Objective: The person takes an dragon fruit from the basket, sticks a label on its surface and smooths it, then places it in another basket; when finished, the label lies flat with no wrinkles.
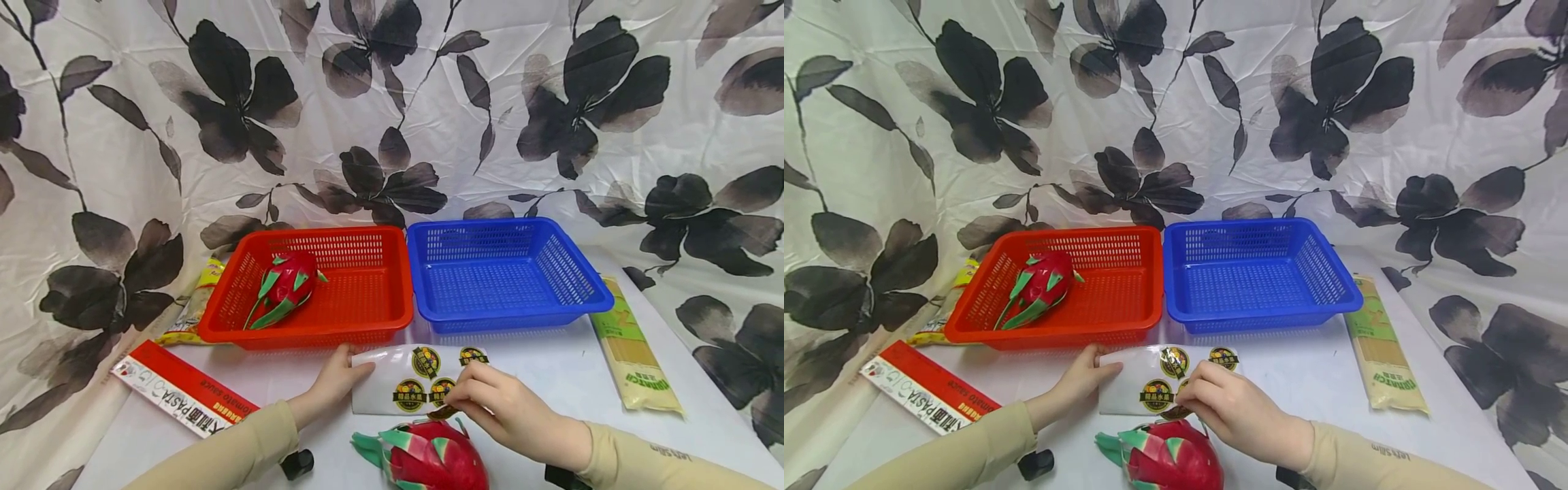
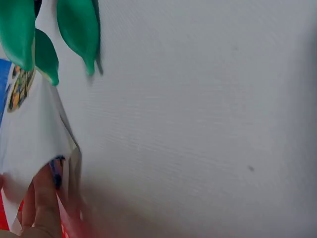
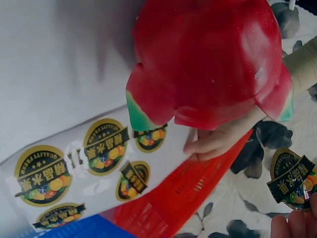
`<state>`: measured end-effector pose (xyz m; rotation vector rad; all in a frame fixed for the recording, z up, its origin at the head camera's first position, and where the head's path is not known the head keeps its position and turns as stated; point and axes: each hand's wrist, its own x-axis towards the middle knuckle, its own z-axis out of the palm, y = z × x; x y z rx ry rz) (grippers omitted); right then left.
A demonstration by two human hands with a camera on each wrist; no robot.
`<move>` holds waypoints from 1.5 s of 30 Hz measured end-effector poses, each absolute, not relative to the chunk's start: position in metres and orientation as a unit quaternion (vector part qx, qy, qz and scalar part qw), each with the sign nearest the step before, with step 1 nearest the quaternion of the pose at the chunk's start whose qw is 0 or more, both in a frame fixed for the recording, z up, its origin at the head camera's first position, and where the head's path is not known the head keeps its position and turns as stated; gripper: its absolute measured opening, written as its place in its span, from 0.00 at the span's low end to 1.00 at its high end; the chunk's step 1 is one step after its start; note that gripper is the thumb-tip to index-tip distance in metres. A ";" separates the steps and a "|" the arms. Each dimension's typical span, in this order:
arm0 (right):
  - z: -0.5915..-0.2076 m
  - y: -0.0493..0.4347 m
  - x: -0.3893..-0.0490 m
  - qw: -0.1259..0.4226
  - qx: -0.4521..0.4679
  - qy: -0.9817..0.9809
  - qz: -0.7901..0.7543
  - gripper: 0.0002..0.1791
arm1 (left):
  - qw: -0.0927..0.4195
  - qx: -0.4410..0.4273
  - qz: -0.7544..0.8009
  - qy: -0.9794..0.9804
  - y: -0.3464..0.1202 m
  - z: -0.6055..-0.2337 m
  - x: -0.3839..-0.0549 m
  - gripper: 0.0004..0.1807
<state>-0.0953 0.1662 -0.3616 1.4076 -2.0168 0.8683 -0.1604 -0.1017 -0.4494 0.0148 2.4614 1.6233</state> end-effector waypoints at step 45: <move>-0.367 0.165 -0.089 0.245 0.532 -0.745 0.319 0.08 | 0.065 0.409 0.290 0.863 -0.089 -0.421 -0.130 0.23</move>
